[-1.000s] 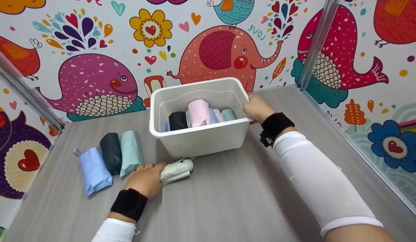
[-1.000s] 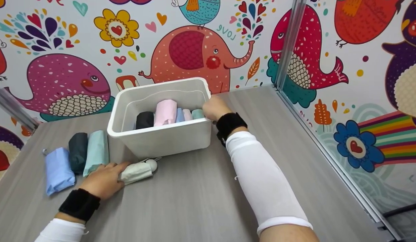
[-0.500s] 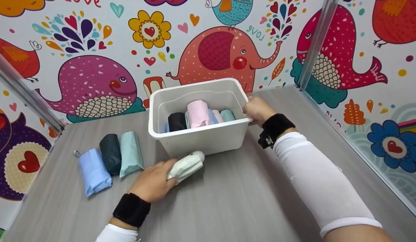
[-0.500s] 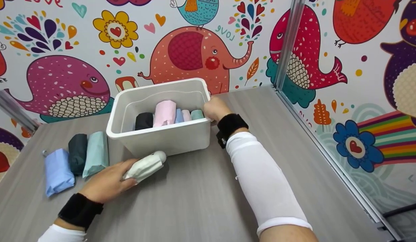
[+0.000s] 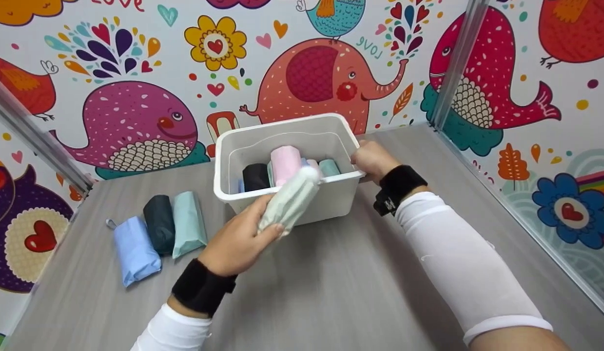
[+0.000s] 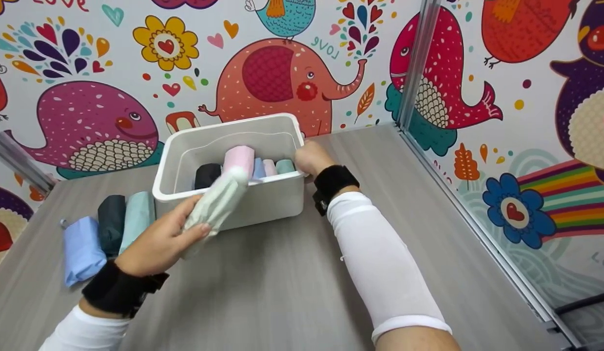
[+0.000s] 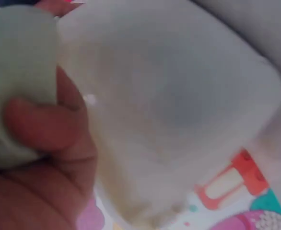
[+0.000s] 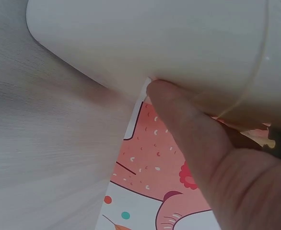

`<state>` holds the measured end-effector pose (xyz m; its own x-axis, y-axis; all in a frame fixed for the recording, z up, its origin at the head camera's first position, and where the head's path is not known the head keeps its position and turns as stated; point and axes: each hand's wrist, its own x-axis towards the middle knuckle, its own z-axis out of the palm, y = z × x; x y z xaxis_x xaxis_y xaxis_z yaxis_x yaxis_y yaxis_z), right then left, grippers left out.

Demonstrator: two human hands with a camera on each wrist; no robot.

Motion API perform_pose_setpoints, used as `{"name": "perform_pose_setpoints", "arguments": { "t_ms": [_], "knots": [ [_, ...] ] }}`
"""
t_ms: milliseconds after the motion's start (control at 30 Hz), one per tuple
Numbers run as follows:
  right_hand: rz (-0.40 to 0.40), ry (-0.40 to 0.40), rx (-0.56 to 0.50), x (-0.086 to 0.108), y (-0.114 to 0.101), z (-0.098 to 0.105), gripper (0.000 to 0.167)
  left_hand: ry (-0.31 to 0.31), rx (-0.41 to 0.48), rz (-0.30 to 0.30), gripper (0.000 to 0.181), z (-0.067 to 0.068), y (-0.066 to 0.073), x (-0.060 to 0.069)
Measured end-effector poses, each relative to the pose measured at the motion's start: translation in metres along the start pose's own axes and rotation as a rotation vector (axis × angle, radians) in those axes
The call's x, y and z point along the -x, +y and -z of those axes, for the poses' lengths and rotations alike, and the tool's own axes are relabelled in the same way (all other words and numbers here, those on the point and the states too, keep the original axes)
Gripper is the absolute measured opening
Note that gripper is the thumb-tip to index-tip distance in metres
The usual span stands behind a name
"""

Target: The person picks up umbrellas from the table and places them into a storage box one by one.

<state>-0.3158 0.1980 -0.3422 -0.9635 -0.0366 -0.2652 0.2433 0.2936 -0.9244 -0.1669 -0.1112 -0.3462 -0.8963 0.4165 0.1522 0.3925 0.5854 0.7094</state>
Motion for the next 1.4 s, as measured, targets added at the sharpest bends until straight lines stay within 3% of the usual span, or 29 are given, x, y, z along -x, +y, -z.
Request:
{"name": "perform_pose_setpoints", "arguments": {
  "t_ms": [167,333,767,867,1067,1400],
  "knots": [
    [-0.005,-0.003,-0.002,0.000,0.000,0.002,0.055,0.057,0.104,0.010,0.067,0.003,0.019,-0.026],
    [-0.018,-0.016,0.005,0.000,0.000,0.003,0.055,0.104,0.136,0.025,0.077,0.003,0.031,-0.055],
    [0.002,-0.001,0.039,0.001,-0.001,0.002,0.055,0.160,0.169,0.097,0.074,-0.007,0.043,-0.117],
    [0.001,0.000,0.045,0.001,0.000,0.001,0.054,0.161,0.140,0.113,0.072,-0.011,0.044,-0.128],
    [0.009,-0.003,0.077,0.000,0.000,0.000,0.053,0.141,-0.019,0.192,0.064,-0.022,0.045,-0.144],
    [0.018,0.025,0.131,-0.001,0.000,0.002,0.051,0.018,-0.119,0.280,0.069,-0.033,0.050,-0.165]
  ]
}}
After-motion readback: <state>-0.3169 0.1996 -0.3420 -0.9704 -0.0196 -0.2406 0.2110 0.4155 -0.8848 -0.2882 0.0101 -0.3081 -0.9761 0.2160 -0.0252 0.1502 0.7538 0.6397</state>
